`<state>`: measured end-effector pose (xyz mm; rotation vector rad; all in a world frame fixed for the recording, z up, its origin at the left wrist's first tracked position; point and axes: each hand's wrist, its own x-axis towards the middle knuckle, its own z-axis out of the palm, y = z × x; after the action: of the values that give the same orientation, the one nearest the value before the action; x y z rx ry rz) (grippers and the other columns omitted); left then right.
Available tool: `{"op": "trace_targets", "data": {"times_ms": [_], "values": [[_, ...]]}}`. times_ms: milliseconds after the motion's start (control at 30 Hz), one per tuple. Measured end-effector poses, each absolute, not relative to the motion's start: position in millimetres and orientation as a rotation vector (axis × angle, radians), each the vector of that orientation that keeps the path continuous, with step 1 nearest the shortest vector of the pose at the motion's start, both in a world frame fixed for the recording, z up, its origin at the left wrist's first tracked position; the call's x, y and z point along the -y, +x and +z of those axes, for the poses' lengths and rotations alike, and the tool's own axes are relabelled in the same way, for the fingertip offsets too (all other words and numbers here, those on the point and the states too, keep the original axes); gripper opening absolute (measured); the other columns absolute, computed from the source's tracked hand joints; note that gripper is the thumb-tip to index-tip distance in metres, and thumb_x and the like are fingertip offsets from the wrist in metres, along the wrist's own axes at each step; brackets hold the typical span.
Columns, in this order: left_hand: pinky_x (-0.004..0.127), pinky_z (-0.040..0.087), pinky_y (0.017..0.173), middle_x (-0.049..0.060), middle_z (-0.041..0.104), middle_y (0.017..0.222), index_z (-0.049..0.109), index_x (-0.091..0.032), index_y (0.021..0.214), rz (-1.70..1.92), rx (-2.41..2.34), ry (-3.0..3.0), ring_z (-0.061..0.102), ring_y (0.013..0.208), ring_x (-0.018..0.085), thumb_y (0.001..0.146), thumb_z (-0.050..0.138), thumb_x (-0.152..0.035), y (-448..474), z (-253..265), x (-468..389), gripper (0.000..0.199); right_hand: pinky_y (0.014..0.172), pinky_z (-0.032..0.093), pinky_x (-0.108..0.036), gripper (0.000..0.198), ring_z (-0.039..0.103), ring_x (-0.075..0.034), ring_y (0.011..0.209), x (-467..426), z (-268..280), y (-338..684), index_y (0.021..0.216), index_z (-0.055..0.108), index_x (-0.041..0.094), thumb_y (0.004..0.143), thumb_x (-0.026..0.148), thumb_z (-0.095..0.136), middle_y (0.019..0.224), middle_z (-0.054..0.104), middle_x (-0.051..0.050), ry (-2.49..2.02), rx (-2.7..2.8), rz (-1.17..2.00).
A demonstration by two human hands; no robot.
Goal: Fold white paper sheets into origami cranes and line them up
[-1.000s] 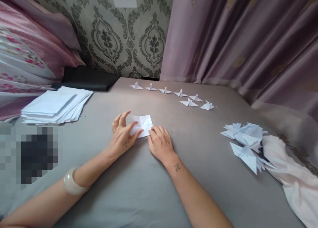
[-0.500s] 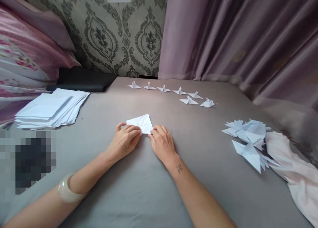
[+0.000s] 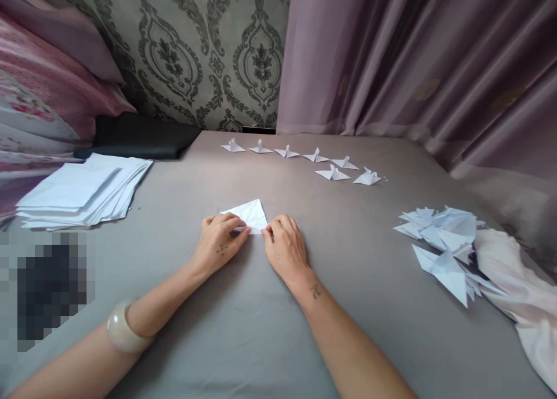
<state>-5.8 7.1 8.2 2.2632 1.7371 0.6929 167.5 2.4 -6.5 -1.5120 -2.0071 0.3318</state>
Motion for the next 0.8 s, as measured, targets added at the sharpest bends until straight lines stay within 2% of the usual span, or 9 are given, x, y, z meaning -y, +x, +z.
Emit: {"op": "trace_targets", "data": {"times_ms": [167, 433, 500, 667, 800], "values": [[0.041, 0.034, 0.082, 0.005, 0.066, 0.091, 0.066, -0.020, 0.081, 0.610, -1.735, 2.210, 0.059, 0.090, 0.023, 0.083, 0.056, -0.030, -4.5, 10.9, -12.2, 0.014, 0.080, 0.044, -0.034, 0.006, 0.054, -0.020, 0.088, -4.1, -6.2, 167.9, 0.081, 0.058, 0.021, 0.086, 0.023, 0.055, 0.090, 0.058, -0.006, -1.522, 2.028, 0.348], [0.043, 0.034, 0.084, 0.006, 0.065, 0.092, 0.066, -0.019, 0.081, 0.535, -1.716, 2.160, 0.058, 0.094, 0.025, 0.082, 0.055, -0.029, -5.3, 14.2, -16.6, 0.014, 0.079, 0.045, -0.030, 0.008, 0.056, -0.017, 0.085, -9.1, -1.4, 181.2, 0.081, 0.056, 0.020, 0.084, 0.013, 0.054, 0.088, 0.057, -0.004, -1.455, 1.970, 0.631], [0.043, 0.034, 0.084, 0.007, 0.065, 0.092, 0.065, -0.019, 0.081, 0.528, -1.717, 2.161, 0.057, 0.094, 0.025, 0.082, 0.056, -0.028, -4.7, 15.0, -16.7, 0.014, 0.079, 0.046, -0.030, 0.010, 0.056, -0.017, 0.086, -8.1, 0.0, 180.8, 0.085, 0.057, 0.020, 0.084, 0.011, 0.053, 0.090, 0.058, -0.004, -1.422, 1.961, 0.618], [0.043, 0.033, 0.085, 0.006, 0.065, 0.092, 0.062, -0.019, 0.086, 0.569, -1.696, 2.172, 0.057, 0.094, 0.025, 0.082, 0.057, -0.031, -7.1, 12.2, -17.0, 0.014, 0.087, 0.044, -0.033, 0.031, 0.053, -0.019, 0.099, 2.6, 4.6, 171.7, 0.102, 0.062, 0.023, 0.088, 0.004, 0.041, 0.104, 0.061, -0.006, -1.255, 2.199, 0.468], [0.043, 0.033, 0.089, 0.005, 0.065, 0.096, 0.061, -0.020, 0.091, 0.600, -1.575, 2.101, 0.058, 0.093, 0.023, 0.080, 0.060, -0.036, -20.3, 10.4, -18.4, 0.020, 0.084, 0.045, -0.032, 0.031, 0.052, -0.019, 0.096, 8.0, 6.9, 168.5, 0.102, 0.064, 0.024, 0.090, 0.006, 0.041, 0.102, 0.061, -0.005, -1.287, 2.309, 0.427]]}}
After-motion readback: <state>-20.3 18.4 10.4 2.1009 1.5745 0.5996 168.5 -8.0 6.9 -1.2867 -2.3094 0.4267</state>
